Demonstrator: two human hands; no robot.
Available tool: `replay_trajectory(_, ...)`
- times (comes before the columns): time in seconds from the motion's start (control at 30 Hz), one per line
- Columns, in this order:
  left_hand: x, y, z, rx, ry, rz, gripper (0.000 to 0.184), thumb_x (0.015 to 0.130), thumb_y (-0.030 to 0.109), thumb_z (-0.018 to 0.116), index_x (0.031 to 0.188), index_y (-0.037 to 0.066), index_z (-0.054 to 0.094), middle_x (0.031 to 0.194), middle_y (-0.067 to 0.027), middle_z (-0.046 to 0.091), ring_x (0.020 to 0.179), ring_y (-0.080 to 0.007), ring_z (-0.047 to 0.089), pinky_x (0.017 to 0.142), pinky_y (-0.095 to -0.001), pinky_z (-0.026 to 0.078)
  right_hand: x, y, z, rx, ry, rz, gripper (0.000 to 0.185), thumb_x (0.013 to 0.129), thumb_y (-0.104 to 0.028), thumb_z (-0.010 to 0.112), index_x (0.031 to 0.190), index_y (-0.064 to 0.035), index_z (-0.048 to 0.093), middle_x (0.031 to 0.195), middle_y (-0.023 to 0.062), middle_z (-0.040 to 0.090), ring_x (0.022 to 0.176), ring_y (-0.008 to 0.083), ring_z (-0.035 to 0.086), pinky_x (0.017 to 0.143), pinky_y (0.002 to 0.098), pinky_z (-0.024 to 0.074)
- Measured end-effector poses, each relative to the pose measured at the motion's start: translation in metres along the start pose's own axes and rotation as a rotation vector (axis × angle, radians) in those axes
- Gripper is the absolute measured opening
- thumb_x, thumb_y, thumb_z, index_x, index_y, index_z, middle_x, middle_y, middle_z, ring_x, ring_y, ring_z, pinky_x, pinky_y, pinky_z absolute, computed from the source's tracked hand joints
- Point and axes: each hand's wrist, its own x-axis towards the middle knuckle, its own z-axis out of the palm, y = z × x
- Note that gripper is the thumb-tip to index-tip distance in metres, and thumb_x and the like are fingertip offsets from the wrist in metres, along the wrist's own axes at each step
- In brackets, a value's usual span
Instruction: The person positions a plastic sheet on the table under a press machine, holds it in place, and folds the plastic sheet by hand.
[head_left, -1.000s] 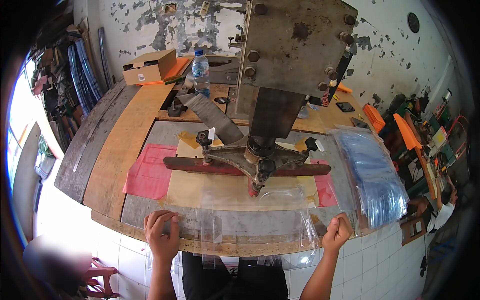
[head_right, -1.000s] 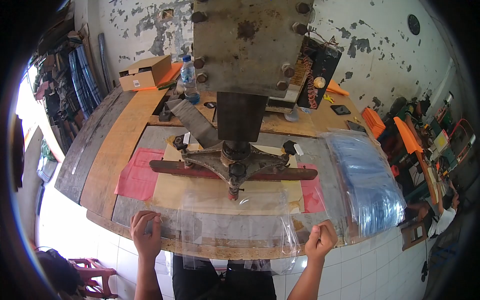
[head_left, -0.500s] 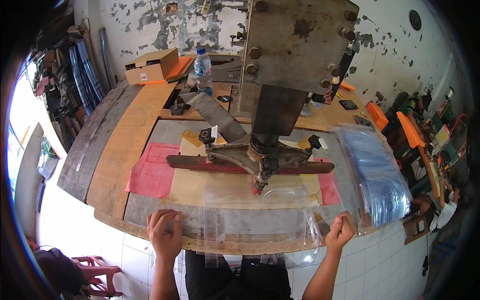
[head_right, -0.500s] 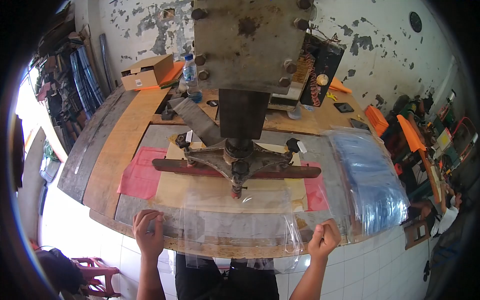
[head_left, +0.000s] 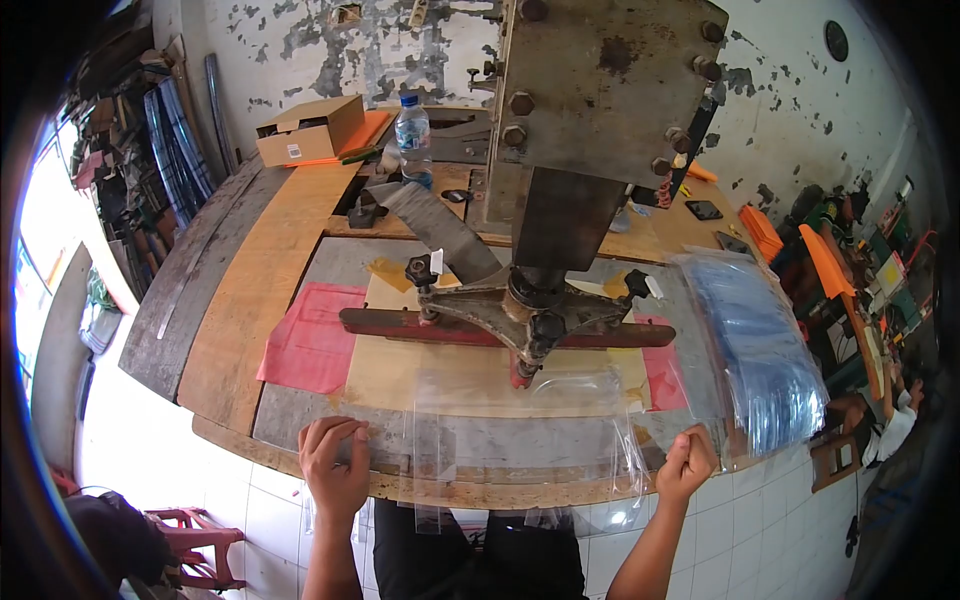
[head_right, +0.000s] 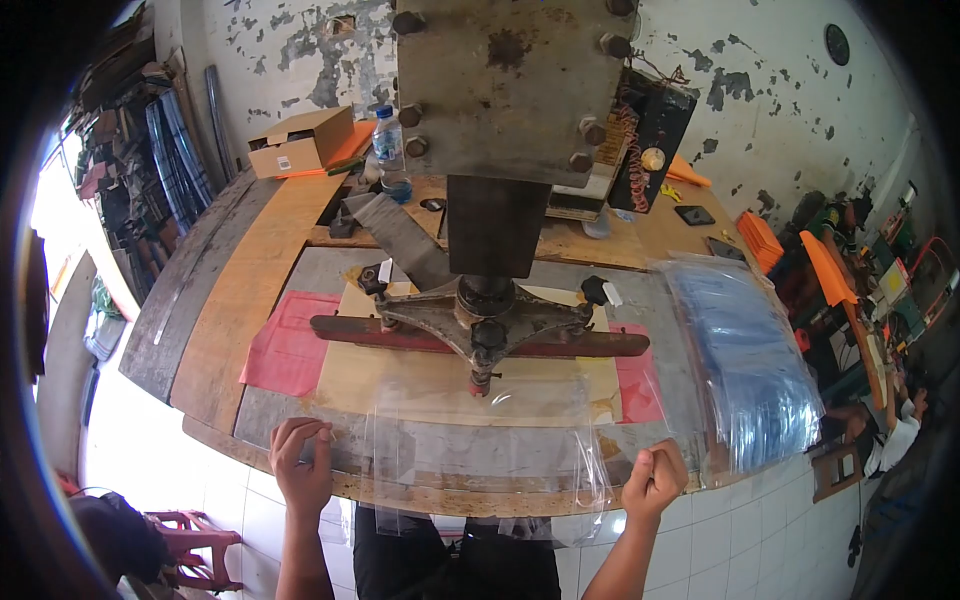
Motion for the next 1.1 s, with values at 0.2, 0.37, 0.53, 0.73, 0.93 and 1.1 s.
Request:
replay_trajectory(0.2,-0.0006,-0.0017,0.002,-0.001,0.016,0.004,0.008,0.085,0.001,0.073,0.092,0.005,0.076,0.096,-0.0082,0.072,0.093,-0.0286,0.065,0.089,-0.0401,0.048,0.0046,-0.0047,0.0014,0.0,0.019,-0.031,0.048,0.104,-0.023,0.06,0.066,0.0021,0.048,0.065,0.0129,0.05,0.056,0.0287,0.049,0.052,0.0404,0.033)
replay_trajectory(0.37,0.0001,0.001,0.0003,0.002,0.005,0.009,0.005,0.088,0.002,0.071,0.092,0.002,0.075,0.096,-0.0104,0.072,0.095,-0.0287,0.065,0.089,-0.0397,0.049,0.0045,-0.0056,0.0014,0.007,0.016,-0.023,0.048,0.104,-0.023,0.06,0.065,0.0019,0.048,0.065,0.013,0.049,0.056,0.0289,0.049,0.052,0.0403,0.033)
replay_trajectory(0.53,-0.0001,0.0001,0.0004,-0.001,0.003,0.007,0.005,0.088,0.002,0.071,0.092,0.002,0.075,0.096,-0.0104,0.072,0.095,-0.0288,0.065,0.089,-0.0398,0.049,0.0061,-0.0074,0.0029,0.004,0.035,-0.037,0.048,0.104,-0.024,0.061,0.065,0.0019,0.048,0.064,0.0128,0.048,0.056,0.0289,0.049,0.052,0.0404,0.0327)
replay_trajectory(0.73,0.0002,0.0013,0.0004,0.003,0.006,0.007,0.006,0.088,0.002,0.07,0.092,0.002,0.075,0.096,-0.0103,0.072,0.094,-0.0287,0.065,0.089,-0.0397,0.049,0.0059,-0.0067,0.0021,-0.01,0.025,-0.026,0.049,0.104,-0.025,0.06,0.065,0.0014,0.049,0.065,0.0125,0.05,0.056,0.0287,0.05,0.053,0.0405,0.0333)
replay_trajectory(0.93,0.0003,0.0014,0.0003,0.004,0.004,0.004,0.006,0.088,0.002,0.07,0.092,0.002,0.075,0.095,-0.01,0.072,0.094,-0.0287,0.065,0.089,-0.0399,0.048,0.0061,-0.007,0.0023,-0.016,0.023,-0.028,0.048,0.105,-0.025,0.06,0.066,0.0014,0.05,0.065,0.0122,0.051,0.056,0.0288,0.051,0.053,0.0404,0.034)
replay_trajectory(1.1,0.0002,0.0017,0.0003,0.005,0.006,-0.002,0.006,0.088,0.003,0.07,0.091,0.002,0.075,0.095,-0.0101,0.072,0.094,-0.029,0.065,0.089,-0.04,0.048,0.0068,-0.0081,0.0019,-0.015,0.021,-0.035,0.047,0.104,-0.024,0.06,0.066,0.0013,0.05,0.065,0.0122,0.051,0.056,0.0289,0.051,0.052,0.0404,0.0339)
